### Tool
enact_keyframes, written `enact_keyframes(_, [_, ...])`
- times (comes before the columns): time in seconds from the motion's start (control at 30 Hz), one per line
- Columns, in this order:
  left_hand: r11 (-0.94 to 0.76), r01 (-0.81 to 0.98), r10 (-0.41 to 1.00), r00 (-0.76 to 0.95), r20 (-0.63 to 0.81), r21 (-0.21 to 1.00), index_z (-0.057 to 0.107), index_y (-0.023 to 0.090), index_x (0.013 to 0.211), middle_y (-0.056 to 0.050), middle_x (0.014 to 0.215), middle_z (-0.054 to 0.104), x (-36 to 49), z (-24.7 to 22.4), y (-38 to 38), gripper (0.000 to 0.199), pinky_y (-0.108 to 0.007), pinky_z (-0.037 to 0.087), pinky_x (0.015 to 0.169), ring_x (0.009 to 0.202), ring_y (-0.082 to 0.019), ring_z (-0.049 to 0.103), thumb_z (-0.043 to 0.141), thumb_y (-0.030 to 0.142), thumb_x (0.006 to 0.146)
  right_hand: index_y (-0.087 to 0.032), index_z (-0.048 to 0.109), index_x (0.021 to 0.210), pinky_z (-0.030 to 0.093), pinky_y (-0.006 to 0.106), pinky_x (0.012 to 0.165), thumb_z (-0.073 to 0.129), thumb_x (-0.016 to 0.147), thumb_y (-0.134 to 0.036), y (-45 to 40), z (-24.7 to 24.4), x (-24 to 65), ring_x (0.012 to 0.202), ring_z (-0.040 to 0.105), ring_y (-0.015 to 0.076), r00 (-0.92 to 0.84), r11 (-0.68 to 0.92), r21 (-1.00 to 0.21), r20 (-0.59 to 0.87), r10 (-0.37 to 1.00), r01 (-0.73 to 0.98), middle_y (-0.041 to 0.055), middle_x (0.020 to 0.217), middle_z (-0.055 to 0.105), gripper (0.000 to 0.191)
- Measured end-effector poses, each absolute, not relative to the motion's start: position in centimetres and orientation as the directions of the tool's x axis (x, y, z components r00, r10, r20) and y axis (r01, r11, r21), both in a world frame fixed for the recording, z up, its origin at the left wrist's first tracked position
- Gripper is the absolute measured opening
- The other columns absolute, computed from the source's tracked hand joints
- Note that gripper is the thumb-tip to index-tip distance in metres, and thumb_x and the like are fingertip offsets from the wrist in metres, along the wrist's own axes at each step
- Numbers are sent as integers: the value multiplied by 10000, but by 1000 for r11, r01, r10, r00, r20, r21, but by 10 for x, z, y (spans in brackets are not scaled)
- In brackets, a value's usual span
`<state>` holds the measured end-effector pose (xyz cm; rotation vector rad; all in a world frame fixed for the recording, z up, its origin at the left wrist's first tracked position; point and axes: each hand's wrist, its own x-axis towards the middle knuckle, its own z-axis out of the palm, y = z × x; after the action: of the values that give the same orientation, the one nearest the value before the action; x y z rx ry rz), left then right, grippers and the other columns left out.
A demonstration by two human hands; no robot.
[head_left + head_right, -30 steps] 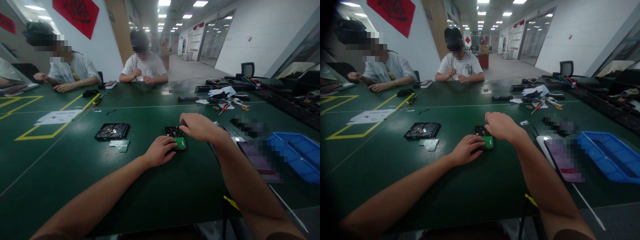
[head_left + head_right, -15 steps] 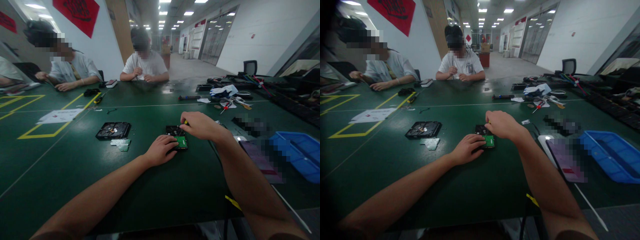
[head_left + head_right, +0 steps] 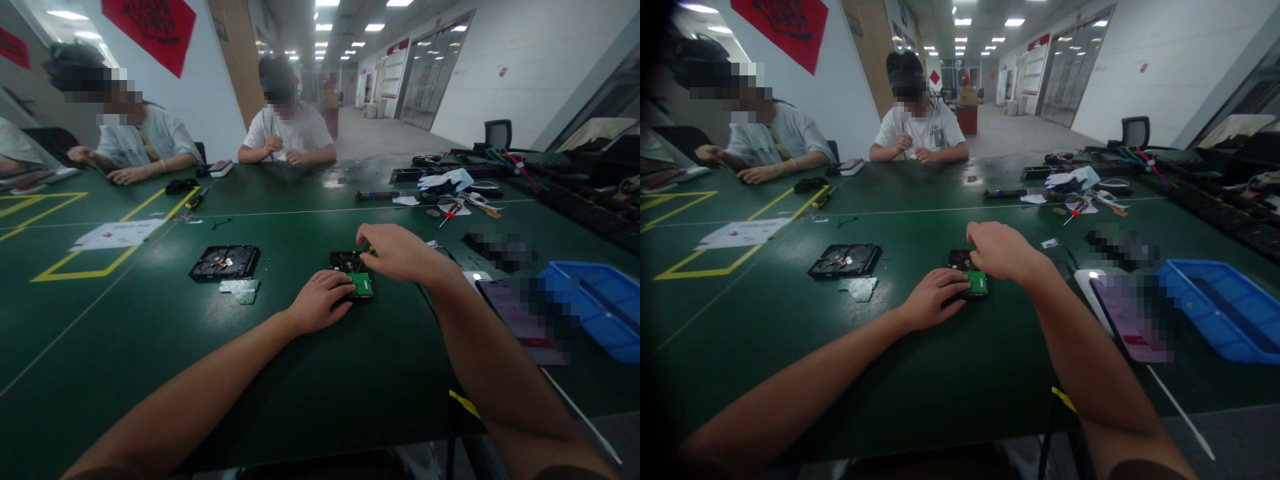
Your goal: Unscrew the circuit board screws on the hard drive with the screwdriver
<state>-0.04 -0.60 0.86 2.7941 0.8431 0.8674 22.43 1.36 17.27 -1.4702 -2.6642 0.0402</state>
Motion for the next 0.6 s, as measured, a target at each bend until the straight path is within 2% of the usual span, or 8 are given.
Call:
enact_keyframes(0.2, [-846,476,529,683,504,242,678,224,1375,-114,1405,690,-1,7,-5,364,-538,510,1160,1362,-308,625,642,368,1042,-169,668,1164,477,388,785,532,1061,-372,11,174,218,999,730,324,-447,449,-19,63,892,894,162,1129,778,265])
enact_keyframes(0.33, [-846,478,527,682,506,237,678,234,1372,-109,1407,691,-1,6,-5,360,-537,508,1163,1359,-308,630,653,360,1035,-165,669,1137,486,393,820,541,1045,-309,14,171,223,1013,728,323,-451,452,0,65,890,892,167,1137,773,214])
enact_keyframes(0.5, [-848,482,523,687,505,221,674,220,1375,-111,1415,688,-1,7,-5,362,-536,509,1159,1353,-312,630,645,360,1043,-164,652,1187,484,354,918,615,950,-181,17,169,227,1064,695,270,-630,636,-123,89,771,762,134,1211,752,240])
enact_keyframes(0.6, [-846,483,525,684,507,225,675,220,1374,-112,1410,689,-1,7,-6,361,-540,510,1159,1350,-311,631,648,352,1040,-165,653,1167,479,349,891,619,931,-170,16,168,226,1029,684,266,-623,629,-117,88,777,768,132,1178,745,238])
